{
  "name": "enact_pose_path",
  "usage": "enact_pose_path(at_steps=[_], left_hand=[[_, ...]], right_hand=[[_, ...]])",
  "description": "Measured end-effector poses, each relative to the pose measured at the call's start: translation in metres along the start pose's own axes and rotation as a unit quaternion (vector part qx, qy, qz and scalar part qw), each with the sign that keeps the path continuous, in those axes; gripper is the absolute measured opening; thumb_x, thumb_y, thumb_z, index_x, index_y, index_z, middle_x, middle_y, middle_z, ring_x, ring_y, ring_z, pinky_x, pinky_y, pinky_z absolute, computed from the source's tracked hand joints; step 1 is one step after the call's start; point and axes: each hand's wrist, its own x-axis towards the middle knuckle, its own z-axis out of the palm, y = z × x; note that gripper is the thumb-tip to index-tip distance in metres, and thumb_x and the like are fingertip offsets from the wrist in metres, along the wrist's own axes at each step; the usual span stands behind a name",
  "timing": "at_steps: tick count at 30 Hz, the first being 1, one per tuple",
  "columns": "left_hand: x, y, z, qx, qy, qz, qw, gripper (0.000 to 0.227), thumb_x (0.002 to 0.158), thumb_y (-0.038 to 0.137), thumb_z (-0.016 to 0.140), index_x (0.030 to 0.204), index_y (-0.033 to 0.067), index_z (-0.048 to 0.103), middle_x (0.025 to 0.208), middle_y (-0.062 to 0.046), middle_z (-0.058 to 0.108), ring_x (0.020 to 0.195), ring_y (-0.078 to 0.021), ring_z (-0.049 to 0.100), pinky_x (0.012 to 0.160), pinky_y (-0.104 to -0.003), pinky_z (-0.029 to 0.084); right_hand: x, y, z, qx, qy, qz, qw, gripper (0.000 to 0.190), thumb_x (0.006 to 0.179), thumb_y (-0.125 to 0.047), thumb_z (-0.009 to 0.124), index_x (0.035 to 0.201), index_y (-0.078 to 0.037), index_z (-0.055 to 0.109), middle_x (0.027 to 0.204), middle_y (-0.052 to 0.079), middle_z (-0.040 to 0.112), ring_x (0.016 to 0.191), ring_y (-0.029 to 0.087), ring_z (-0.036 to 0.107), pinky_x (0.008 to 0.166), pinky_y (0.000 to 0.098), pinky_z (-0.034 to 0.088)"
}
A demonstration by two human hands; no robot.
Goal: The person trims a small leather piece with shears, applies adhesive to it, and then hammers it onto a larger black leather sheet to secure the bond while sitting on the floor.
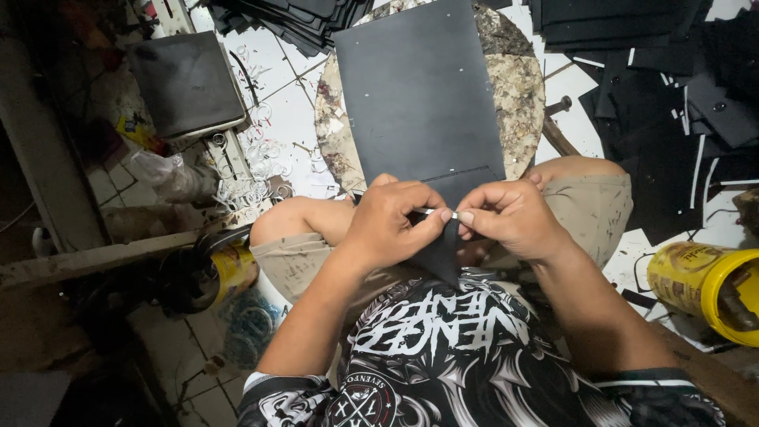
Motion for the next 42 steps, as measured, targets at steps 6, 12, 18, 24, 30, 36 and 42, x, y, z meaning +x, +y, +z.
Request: enact_pose_path(at_steps=[6,12,18,24,30,36,42], left_hand=[[-0.001,0.0,0.002,0.006,0.011,0.033,0.999,0.012,0.091,0.027,0.072,0.085,0.0172,0.074,0.067,-0.003,0.068,0.069,-0.0243,0.07,0.077,-0.031,0.045],[-0.006,-0.002,0.013,0.06,0.149,0.104,0.981,0.021,0.088,0.025,0.078,0.108,0.0182,0.076,0.089,0.003,0.074,0.084,-0.0213,0.072,0.086,-0.034,0.051],[-0.009,0.013,0.025,0.016,0.191,0.1,0.976,0.019,0.09,0.012,0.075,0.108,0.0115,0.078,0.084,-0.003,0.078,0.076,-0.0257,0.075,0.077,-0.037,0.059],[-0.01,0.013,0.027,0.005,0.204,0.092,0.975,0.017,0.088,0.011,0.077,0.104,0.0112,0.079,0.08,-0.002,0.077,0.073,-0.0236,0.075,0.075,-0.035,0.06],[-0.012,0.014,0.028,0.014,0.215,0.085,0.973,0.012,0.087,0.01,0.075,0.099,0.0104,0.077,0.077,-0.002,0.077,0.071,-0.0268,0.075,0.072,-0.036,0.06],[-0.016,0.016,0.035,0.014,0.23,0.066,0.971,0.017,0.085,0.009,0.078,0.102,0.0098,0.073,0.081,-0.001,0.079,0.074,-0.021,0.078,0.071,-0.032,0.061],[-0.016,0.012,0.038,0.059,0.253,0.08,0.962,0.014,0.084,0.009,0.077,0.096,0.012,0.07,0.076,0.002,0.077,0.067,-0.0194,0.076,0.064,-0.028,0.06]], right_hand=[[-0.002,-0.002,0.007,0.002,0.011,-0.011,1.0,0.003,0.083,0.006,0.072,0.084,0.009,0.073,0.062,0.016,0.072,0.058,0.017,0.071,0.054,0.0277,0.06],[-0.002,-0.003,0.007,-0.001,0.058,-0.06,0.997,0.006,0.086,0.004,0.071,0.087,0.009,0.072,0.064,0.016,0.071,0.06,0.016,0.07,0.058,0.028,0.06],[-0.003,-0.025,0.019,-0.069,0.083,-0.124,0.986,0.005,0.088,0.001,0.072,0.085,0.005,0.074,0.062,0.01,0.068,0.059,0.009,0.06,0.056,0.021,0.051],[-0.007,-0.032,0.024,-0.165,0.096,-0.178,0.965,0.002,0.084,0.0,0.077,0.081,-0.001,0.077,0.06,0.005,0.065,0.056,0.008,0.051,0.055,0.0202,0.044],[-0.011,-0.037,0.031,-0.178,0.106,-0.194,0.959,0.003,0.084,-0.001,0.076,0.082,-0.003,0.077,0.061,0.004,0.064,0.059,0.009,0.051,0.06,0.0215,0.045],[-0.011,-0.032,0.027,-0.176,0.112,-0.198,0.958,0.004,0.086,-0.003,0.075,0.083,-0.004,0.078,0.063,0.003,0.065,0.061,0.009,0.052,0.062,0.0226,0.045],[-0.01,-0.035,0.033,-0.232,0.131,-0.256,0.929,0.003,0.086,-0.003,0.079,0.084,-0.004,0.078,0.067,0.008,0.068,0.061,0.02,0.063,0.062,0.0305,0.05]])
